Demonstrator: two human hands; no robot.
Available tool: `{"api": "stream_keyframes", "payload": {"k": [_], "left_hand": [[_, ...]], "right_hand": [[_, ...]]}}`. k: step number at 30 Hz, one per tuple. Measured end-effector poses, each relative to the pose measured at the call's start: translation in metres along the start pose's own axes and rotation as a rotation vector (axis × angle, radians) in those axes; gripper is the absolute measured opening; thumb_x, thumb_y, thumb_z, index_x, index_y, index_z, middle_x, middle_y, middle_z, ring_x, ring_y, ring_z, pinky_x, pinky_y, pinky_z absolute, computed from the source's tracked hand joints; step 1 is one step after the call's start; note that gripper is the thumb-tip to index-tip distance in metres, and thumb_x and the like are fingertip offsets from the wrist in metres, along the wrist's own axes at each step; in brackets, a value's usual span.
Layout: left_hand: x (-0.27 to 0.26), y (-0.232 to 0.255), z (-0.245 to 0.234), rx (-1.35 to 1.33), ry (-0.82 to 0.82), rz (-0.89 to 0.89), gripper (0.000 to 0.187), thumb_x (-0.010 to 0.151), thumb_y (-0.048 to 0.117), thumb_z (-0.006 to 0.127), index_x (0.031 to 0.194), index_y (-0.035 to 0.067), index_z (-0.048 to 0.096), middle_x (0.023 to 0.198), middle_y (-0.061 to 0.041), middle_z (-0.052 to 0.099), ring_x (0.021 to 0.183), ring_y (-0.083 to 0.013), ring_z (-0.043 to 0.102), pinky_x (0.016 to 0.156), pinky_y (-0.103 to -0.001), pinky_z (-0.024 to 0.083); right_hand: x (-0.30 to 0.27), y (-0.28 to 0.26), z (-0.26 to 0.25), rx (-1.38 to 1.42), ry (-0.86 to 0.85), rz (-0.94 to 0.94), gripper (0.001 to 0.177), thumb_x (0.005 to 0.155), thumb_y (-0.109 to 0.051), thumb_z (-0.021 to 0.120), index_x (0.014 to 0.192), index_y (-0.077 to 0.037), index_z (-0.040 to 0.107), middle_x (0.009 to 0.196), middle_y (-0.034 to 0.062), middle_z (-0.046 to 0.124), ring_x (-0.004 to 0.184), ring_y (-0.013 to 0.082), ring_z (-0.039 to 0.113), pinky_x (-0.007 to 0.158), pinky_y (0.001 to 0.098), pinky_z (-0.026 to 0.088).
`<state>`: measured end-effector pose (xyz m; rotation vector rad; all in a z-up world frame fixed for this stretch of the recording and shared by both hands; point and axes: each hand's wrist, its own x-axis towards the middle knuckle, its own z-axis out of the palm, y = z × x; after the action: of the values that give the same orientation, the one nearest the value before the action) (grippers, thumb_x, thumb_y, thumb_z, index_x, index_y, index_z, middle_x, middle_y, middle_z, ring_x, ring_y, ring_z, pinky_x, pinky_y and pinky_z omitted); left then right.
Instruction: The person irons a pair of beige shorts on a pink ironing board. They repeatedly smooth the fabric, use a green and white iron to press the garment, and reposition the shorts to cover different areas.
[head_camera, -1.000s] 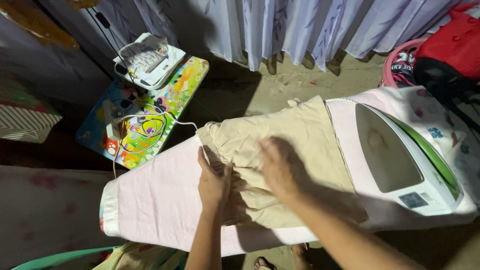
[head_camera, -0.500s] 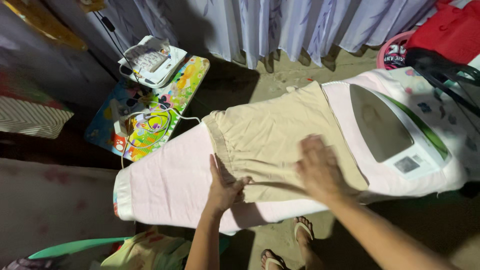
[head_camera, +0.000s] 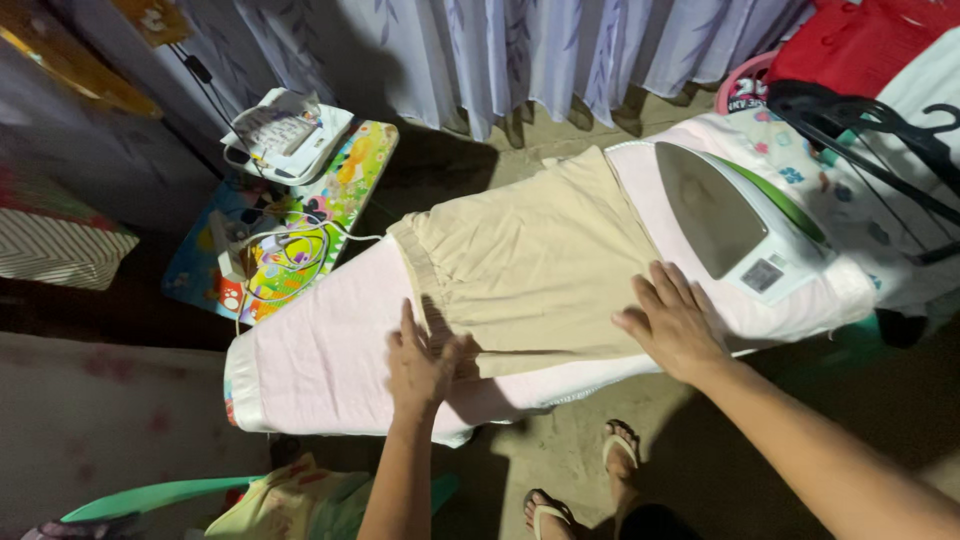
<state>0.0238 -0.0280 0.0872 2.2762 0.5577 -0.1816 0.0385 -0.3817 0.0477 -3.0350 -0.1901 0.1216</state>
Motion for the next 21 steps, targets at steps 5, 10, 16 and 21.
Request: {"api": "stream_keyframes", "payload": {"k": [5, 10, 16, 21], "left_hand": [[0.023, 0.017, 0.033, 0.3, 0.189, 0.244, 0.063, 0.099, 0.039, 0.056, 0.157, 0.026, 0.038, 0.163, -0.012, 0.029, 0.153, -0.0338, 0.023, 0.12, -0.07, 0.014], [0.03, 0.068, 0.093, 0.593, 0.052, 0.356, 0.071, 0.092, 0.029, 0.053, 0.16, 0.031, 0.034, 0.17, -0.006, 0.019, 0.156, -0.0389, 0.007, 0.118, -0.069, 0.006], [-0.013, 0.135, 0.164, 0.531, -0.056, 0.312, 0.069, 0.098, 0.054, 0.037, 0.161, 0.028, 0.021, 0.17, -0.009, 0.006, 0.154, -0.0413, -0.001, 0.115, -0.073, 0.0], [-0.045, 0.169, 0.217, 0.545, -0.137, 0.431, 0.07, 0.1, 0.059, 0.027, 0.162, 0.029, 0.018, 0.17, -0.005, 0.003, 0.154, -0.0404, -0.003, 0.115, -0.074, -0.001]], "right_hand": [[0.032, 0.017, -0.081, 0.58, 0.451, -0.1, 0.03, 0.098, -0.034, 0.062, 0.103, -0.007, 0.076, 0.114, 0.0119, 0.075, 0.102, 0.0332, 0.072, 0.09, 0.0398, 0.055], [0.082, 0.111, -0.137, 0.632, 0.486, 0.048, 0.022, 0.105, -0.023, 0.066, 0.116, -0.005, 0.074, 0.105, 0.0154, 0.075, 0.087, 0.0232, 0.071, 0.081, 0.0355, 0.054], [0.122, 0.247, -0.052, 0.566, 0.166, 0.205, 0.025, 0.1, -0.019, 0.071, 0.117, -0.002, 0.075, 0.104, 0.0189, 0.077, 0.091, 0.0221, 0.073, 0.083, 0.0327, 0.053], [0.132, 0.29, 0.006, 0.74, -0.061, 0.33, 0.046, 0.088, -0.007, 0.072, 0.134, -0.007, 0.069, 0.108, 0.0182, 0.079, 0.091, 0.026, 0.072, 0.08, 0.037, 0.055]]}}
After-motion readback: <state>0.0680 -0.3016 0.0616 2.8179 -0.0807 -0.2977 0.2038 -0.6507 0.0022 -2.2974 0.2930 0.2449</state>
